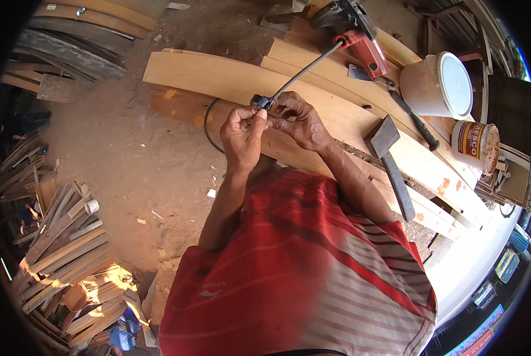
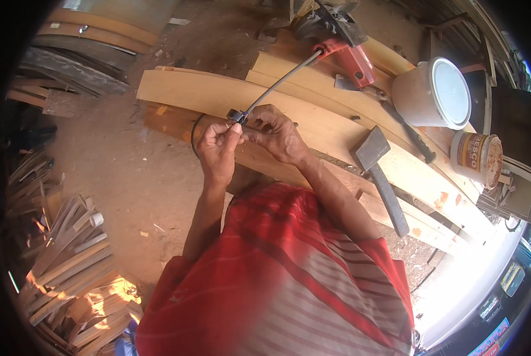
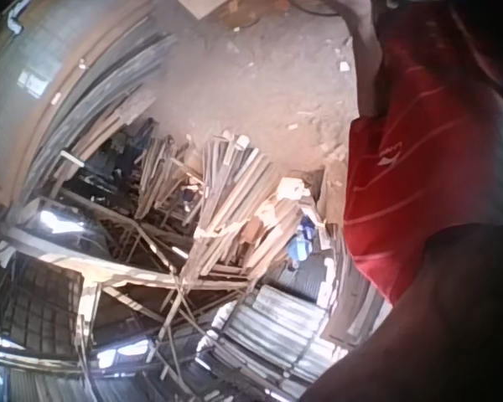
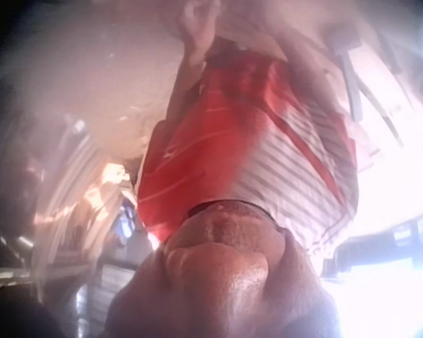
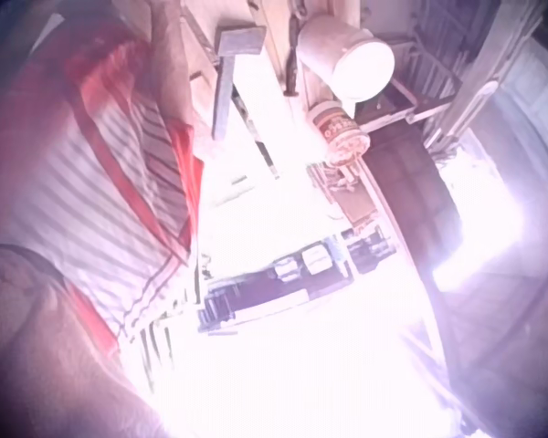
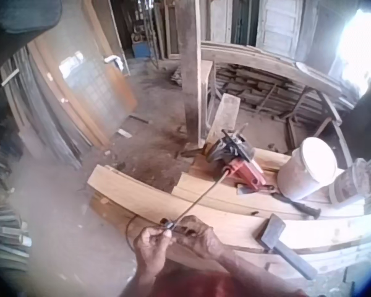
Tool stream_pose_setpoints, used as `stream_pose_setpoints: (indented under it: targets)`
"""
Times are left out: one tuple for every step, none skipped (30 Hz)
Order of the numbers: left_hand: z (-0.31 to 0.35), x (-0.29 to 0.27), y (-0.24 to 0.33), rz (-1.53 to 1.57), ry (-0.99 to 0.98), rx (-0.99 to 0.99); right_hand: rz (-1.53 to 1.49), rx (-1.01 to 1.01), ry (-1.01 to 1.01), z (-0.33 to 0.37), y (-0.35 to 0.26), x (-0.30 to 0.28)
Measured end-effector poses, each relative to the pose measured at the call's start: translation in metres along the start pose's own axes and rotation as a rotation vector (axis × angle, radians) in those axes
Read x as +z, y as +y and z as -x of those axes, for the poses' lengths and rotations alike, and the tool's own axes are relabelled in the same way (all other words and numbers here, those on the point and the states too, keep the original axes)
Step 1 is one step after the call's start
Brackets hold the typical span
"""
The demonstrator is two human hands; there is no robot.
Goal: The person retrieves a roll of electrical tape from a container, walks over to a workbench, and wraps the tape around the cord of a power tool by hand.
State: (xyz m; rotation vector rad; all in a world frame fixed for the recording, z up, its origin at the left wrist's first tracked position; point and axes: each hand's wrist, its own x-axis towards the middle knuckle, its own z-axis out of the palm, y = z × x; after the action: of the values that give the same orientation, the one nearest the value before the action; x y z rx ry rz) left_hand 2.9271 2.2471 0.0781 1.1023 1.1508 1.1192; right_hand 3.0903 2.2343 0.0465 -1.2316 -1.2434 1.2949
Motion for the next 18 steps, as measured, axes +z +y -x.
stream_pose_setpoints:
  targets:
    - [0.0, -0.001, 0.002, -0.006, 0.0, 0.001, -0.019, -0.018, -0.027, -0.001, 0.001, 0.0]
    - [0.0, -0.001, 0.004, -0.007, -0.002, -0.035, -0.023, -0.019, -0.027, -0.003, 0.007, -0.001]
    - [0.0, -0.003, 0.006, -0.008, -0.006, -0.072, -0.103, -0.074, -0.058, -0.005, 0.01, -0.001]
    - [-0.001, -0.005, 0.007, -0.01, -0.008, -0.072, -0.183, -0.129, -0.089, -0.006, 0.013, -0.001]
    - [-0.003, -0.009, 0.009, -0.062, -0.049, -0.106, -0.183, -0.129, -0.086, -0.003, 0.014, -0.005]
    - [-0.003, -0.012, 0.01, -0.113, -0.085, -0.14, -0.081, -0.11, -0.093, -0.001, 0.004, -0.009]
    - [-0.004, -0.012, 0.01, -0.114, -0.083, -0.14, 0.022, -0.09, -0.1, 0.001, -0.002, -0.011]
    - [-0.006, -0.012, 0.01, -0.134, -0.096, -0.103, 0.022, -0.09, -0.102, 0.004, -0.002, -0.011]
    - [-0.008, -0.011, 0.012, -0.154, -0.114, -0.066, 0.068, -0.119, -0.078, 0.007, -0.002, -0.012]
    - [-0.008, -0.01, 0.016, -0.153, -0.117, -0.067, 0.116, -0.149, -0.053, 0.009, -0.003, -0.014]
    - [-0.008, -0.01, 0.021, -0.22, -0.153, -0.086, 0.117, -0.147, -0.05, 0.011, -0.003, -0.016]
    - [-0.008, -0.01, 0.023, -0.288, -0.186, -0.103, 0.193, -0.181, -0.027, 0.012, -0.004, -0.016]
    - [-0.008, -0.01, 0.023, -0.288, -0.188, -0.103, 0.269, -0.215, -0.003, 0.013, -0.005, -0.017]
    - [-0.009, -0.01, 0.023, -0.305, -0.208, -0.062, 0.27, -0.215, -0.001, 0.014, -0.006, -0.017]
    - [-0.009, -0.01, 0.023, -0.321, -0.228, -0.02, 0.285, -0.187, -0.004, 0.015, -0.007, -0.018]
    - [-0.009, -0.009, 0.022, -0.319, -0.23, -0.019, 0.301, -0.16, -0.007, 0.016, -0.009, -0.019]
    - [-0.008, -0.009, 0.02, -0.339, -0.221, 0.001, 0.304, -0.161, -0.006, 0.017, -0.01, -0.02]
    - [-0.008, -0.008, 0.018, -0.36, -0.209, 0.022, 0.325, -0.175, 0.003, 0.018, -0.011, -0.02]
